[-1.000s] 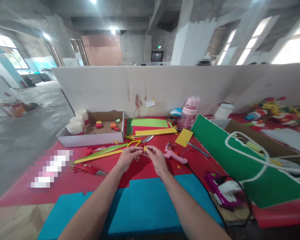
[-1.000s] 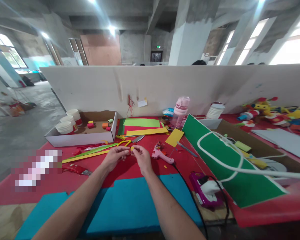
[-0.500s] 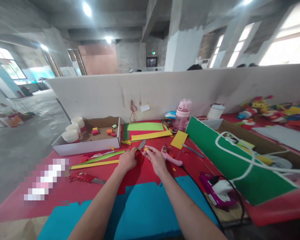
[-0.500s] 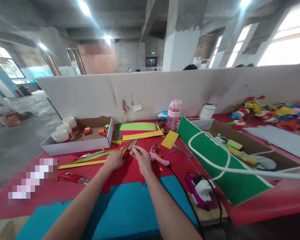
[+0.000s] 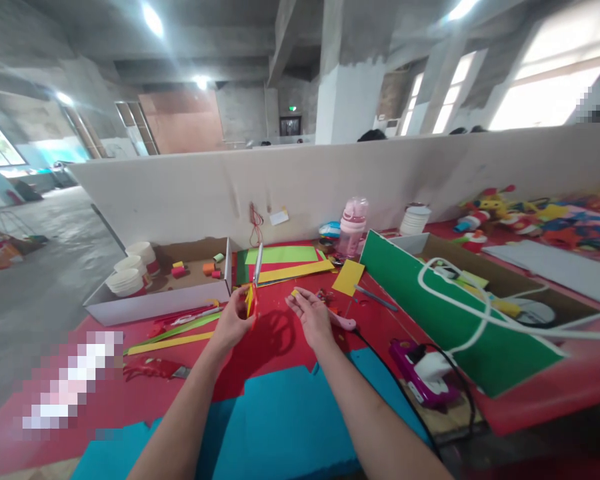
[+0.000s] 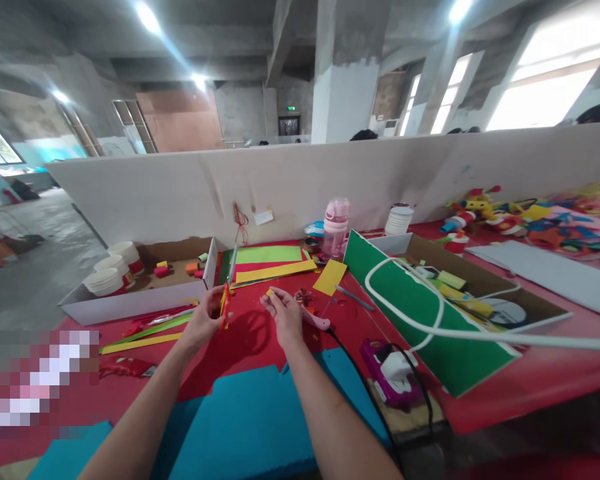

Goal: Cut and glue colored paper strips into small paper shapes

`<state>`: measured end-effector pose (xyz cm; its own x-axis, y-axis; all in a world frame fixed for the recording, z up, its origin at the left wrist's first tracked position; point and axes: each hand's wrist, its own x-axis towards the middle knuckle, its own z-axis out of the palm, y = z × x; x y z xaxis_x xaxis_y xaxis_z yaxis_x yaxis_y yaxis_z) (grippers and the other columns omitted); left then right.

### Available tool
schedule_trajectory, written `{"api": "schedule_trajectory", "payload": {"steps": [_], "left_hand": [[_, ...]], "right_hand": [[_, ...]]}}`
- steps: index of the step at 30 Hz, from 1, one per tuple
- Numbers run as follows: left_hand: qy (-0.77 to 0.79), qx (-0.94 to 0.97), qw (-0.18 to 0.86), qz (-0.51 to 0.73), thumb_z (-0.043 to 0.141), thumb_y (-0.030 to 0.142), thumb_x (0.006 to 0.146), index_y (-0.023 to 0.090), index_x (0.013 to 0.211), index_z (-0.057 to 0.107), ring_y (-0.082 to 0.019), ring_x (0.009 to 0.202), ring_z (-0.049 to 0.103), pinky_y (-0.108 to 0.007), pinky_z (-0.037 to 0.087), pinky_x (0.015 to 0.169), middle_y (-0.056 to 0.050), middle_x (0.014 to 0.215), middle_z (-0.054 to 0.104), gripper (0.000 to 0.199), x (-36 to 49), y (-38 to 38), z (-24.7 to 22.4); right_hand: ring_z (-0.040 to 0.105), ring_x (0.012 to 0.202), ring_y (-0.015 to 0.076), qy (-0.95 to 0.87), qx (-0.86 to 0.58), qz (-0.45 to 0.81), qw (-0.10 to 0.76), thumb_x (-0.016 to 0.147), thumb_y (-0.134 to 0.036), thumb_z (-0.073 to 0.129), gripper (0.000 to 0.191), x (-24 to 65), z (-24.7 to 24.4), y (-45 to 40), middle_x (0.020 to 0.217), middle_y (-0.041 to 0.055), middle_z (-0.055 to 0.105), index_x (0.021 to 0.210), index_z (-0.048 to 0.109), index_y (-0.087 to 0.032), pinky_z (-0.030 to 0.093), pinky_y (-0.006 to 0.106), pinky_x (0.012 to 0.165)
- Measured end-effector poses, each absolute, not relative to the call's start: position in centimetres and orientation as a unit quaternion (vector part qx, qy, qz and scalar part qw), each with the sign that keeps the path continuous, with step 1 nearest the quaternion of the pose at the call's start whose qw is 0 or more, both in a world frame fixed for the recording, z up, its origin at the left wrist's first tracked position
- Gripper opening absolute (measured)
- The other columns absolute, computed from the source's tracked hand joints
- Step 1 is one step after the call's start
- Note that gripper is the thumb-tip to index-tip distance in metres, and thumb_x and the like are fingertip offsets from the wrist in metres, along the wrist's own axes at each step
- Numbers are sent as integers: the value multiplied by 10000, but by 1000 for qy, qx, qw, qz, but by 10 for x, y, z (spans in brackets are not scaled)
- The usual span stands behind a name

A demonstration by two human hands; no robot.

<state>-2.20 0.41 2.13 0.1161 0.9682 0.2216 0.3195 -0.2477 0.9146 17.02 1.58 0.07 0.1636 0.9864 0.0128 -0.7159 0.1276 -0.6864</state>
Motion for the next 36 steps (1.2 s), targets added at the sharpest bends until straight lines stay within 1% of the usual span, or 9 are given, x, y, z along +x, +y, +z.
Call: {"api": "schedule_trajectory", "payload": {"steps": [2, 4, 6, 8, 9, 11, 17, 24, 36], "left_hand": [[490, 674, 368, 413, 653, 287, 687, 150, 1237, 433, -113, 560, 489, -224, 384, 555, 51, 646, 509, 608, -18, 0, 19], [479, 730, 323, 364, 613, 255, 718, 158, 1196, 464, -124, 603, 511, -233, 401, 592, 35, 678, 529, 510, -13, -4, 16], [470, 788, 245, 313, 531, 191, 757, 187, 1234, 429, -160, 742, 572, -259, 434, 679, -14, 822, 592, 488, -8, -10, 15], [476, 822, 165, 266, 460, 147, 786, 208, 1305, 353, -203, 921, 591, -296, 451, 764, -83, 1037, 601, 534, -1, -16, 18], [481, 831, 135, 244, 437, 145, 803, 208, 1332, 320, -219, 973, 588, -309, 456, 779, -114, 1118, 578, 545, 2, -19, 20], [496, 841, 90, 196, 406, 173, 842, 201, 1358, 285, -234, 974, 600, -316, 469, 758, -148, 1190, 542, 530, 8, -25, 24], [511, 854, 22, 93, 347, 222, 903, 172, 1368, 267, -234, 868, 624, -316, 474, 698, -140, 1083, 576, 475, 14, -28, 26], [514, 853, -2, 91, 316, 246, 922, 179, 1381, 251, -229, 848, 624, -311, 478, 688, -136, 1067, 575, 468, 14, -27, 22], [529, 844, -10, 83, 342, 209, 898, 178, 1409, 246, -235, 905, 611, -320, 484, 746, -141, 1080, 576, 521, 17, -27, 20]], "right_hand": [[678, 721, 137, -248, -296, 582, 716, 577, -267, 817, 344, 171, 2, 16, 732, 14, 694, 862, 662, -153, 566, 306, 808], [678, 715, 140, -251, -308, 567, 722, 583, -277, 813, 330, 173, 3, 16, 725, 13, 691, 844, 654, -154, 569, 309, 798], [677, 707, 137, -246, -310, 555, 732, 577, -280, 813, 326, 175, 5, 17, 723, 8, 688, 826, 644, -158, 568, 306, 792], [674, 701, 132, -233, -308, 545, 744, 561, -274, 817, 329, 177, 5, 19, 720, 1, 684, 811, 634, -162, 563, 296, 792], [673, 700, 129, -227, -308, 540, 749, 554, -270, 816, 331, 178, 5, 20, 721, -3, 683, 807, 632, -164, 560, 290, 793], [669, 707, 127, -221, -313, 531, 756, 553, -265, 808, 321, 180, 5, 21, 732, -6, 681, 803, 630, -169, 556, 283, 790], [660, 761, 146, -236, -333, 520, 750, 601, -259, 763, 251, 180, 3, 21, 786, 4, 685, 800, 631, -182, 552, 303, 788], [657, 785, 128, -233, -310, 535, 750, 613, -244, 759, 240, 176, 3, 18, 793, -14, 676, 802, 622, -185, 547, 264, 785], [662, 786, 131, -234, -328, 538, 741, 636, -228, 739, 208, 173, 2, 14, 807, -4, 676, 800, 620, -183, 551, 264, 780]]}}
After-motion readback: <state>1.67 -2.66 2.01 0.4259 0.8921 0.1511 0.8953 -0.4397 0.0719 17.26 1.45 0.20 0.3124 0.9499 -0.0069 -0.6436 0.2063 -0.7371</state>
